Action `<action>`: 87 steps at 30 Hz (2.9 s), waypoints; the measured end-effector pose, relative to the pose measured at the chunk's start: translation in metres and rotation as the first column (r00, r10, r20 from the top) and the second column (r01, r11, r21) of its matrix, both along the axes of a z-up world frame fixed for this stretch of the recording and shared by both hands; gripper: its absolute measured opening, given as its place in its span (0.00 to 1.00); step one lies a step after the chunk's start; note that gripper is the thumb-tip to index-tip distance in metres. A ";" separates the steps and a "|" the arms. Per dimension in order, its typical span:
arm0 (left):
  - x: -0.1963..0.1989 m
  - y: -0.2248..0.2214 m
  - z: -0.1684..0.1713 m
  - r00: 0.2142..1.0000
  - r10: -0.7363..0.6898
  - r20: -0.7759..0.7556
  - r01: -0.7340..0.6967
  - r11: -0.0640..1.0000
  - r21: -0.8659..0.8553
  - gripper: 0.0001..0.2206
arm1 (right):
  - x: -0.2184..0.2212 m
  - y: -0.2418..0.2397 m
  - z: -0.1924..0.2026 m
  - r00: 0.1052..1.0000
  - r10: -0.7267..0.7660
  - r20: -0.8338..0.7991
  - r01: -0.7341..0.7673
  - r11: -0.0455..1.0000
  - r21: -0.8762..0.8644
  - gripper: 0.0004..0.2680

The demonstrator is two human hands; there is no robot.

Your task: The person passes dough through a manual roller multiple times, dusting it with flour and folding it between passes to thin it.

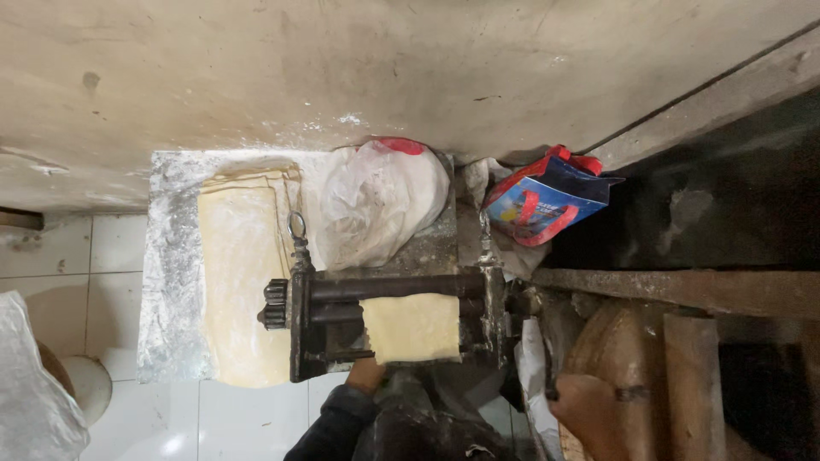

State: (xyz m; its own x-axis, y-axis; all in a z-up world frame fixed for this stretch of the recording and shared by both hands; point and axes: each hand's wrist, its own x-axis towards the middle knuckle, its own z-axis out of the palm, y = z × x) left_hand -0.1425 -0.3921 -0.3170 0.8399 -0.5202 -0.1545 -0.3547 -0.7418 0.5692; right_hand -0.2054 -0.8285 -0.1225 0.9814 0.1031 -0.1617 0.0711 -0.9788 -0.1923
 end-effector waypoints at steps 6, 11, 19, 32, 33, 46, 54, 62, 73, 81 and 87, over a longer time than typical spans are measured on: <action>-0.012 -0.016 0.014 0.723 0.318 -0.613 -0.554 0.797 -0.241 0.13 | 0.138 -0.009 0.116 0.845 0.075 0.529 0.009 0.988 -0.155 0.14; -0.007 -0.031 0.000 0.874 0.150 -0.463 -0.383 0.800 -0.463 0.18 | 0.298 -0.012 0.065 0.993 0.023 0.114 0.006 0.968 -0.249 0.07; -0.011 -0.025 -0.036 0.959 0.204 -0.199 -0.143 0.949 0.280 0.10 | 0.158 -0.002 -0.167 0.950 0.129 -0.284 -0.175 0.974 -0.142 0.10; 0.045 -0.014 0.002 0.754 0.418 -0.507 -0.636 0.658 -0.403 0.14 | 0.160 -0.003 0.121 0.708 0.225 0.670 -0.092 0.969 -0.229 0.18; 0.050 -0.017 0.002 0.606 0.381 -0.699 -0.796 0.276 -0.539 0.16 | 0.184 0.000 0.126 0.693 0.210 0.689 -0.095 0.975 -0.201 0.13; 0.040 -0.058 0.027 0.250 -0.732 -0.634 -0.968 -0.210 -0.140 0.25 | 0.165 -0.008 -0.155 0.962 0.254 0.099 -0.272 0.862 0.428 0.11; 0.010 -0.061 0.137 0.216 -0.656 -0.723 -0.974 -0.192 -0.117 0.26 | 0.010 0.005 0.056 0.959 0.158 0.235 -0.147 0.987 -0.063 0.19; 0.015 -0.068 0.116 0.196 -0.628 -0.753 -0.979 -0.171 -0.112 0.27 | 0.241 -0.013 0.099 0.702 0.215 0.679 -0.123 0.976 -0.182 0.07; -0.055 -0.042 0.047 0.221 -0.491 -0.842 -0.971 -0.190 -0.144 0.28 | 0.103 0.024 -0.135 0.983 0.108 -0.150 -0.137 0.971 -0.198 0.17; -0.078 -0.035 0.038 0.234 -0.287 -0.929 -0.961 -0.211 -0.176 0.28 | 0.027 -0.017 0.062 0.817 0.188 0.545 -0.155 0.982 -0.106 0.10; -0.094 -0.017 0.049 0.240 -0.250 -0.938 -0.921 -0.363 -0.139 0.31 | 0.241 -0.024 0.085 0.633 0.230 0.739 -0.064 0.967 -0.246 0.08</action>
